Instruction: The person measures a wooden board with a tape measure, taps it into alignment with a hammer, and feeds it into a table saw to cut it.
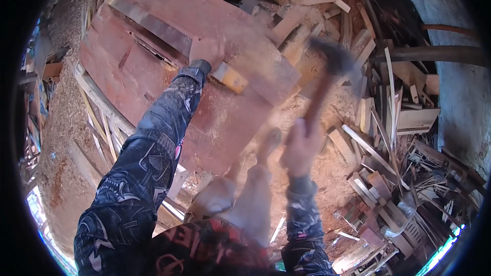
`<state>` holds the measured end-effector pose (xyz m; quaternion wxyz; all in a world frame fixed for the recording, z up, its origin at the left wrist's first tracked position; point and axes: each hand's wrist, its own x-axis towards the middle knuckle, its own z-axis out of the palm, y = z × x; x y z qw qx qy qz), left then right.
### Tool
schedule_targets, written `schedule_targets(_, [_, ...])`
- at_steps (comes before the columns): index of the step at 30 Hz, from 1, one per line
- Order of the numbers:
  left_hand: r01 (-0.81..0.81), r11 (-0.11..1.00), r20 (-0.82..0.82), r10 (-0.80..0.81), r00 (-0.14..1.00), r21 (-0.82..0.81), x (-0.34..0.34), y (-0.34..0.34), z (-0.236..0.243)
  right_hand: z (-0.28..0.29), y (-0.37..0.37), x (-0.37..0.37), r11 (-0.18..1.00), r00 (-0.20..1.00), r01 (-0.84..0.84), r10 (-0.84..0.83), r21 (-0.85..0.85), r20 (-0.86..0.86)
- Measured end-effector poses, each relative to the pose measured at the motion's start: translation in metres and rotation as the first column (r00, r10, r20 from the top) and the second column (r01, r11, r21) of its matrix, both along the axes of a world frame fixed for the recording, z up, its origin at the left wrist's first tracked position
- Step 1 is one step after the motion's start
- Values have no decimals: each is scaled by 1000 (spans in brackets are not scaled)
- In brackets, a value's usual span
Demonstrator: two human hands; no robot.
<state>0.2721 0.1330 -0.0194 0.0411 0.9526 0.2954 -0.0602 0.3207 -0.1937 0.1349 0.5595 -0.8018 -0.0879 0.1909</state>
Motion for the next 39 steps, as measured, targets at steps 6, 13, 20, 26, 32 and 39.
schedule_targets(6, [-25, 999, 29, 26, 999, -42, 0, -3, 14, 29, 10, -18, 756, 896, -276, -21, 593, 444])
schedule_targets(13, [-44, 998, 31, 45, 998, -52, 4, -8, -1, -120, -27, -49, 900, 965, -222, 147, -375, -218])
schedule_targets(20, [-36, 995, -18, 34, 999, -90, 19, -4, 9, -56, -80, -26, 974, 937, 12, -89, -226, -337])
schedule_targets(26, [-103, 989, 60, 110, 992, -110, 21, 0, -3, -42, -90, 9, 945, 919, -189, 74, -269, -387])
schedule_targets(32, [-150, 980, 220, 176, 959, -129, 11, 4, 14, -59, -45, 77, 885, 795, -427, 270, -187, -543])
schedule_targets(39, [-867, 24, 201, 976, -88, -498, 23, -89, 27, -52, -24, 171, 766, 714, -608, 412, -210, -566])
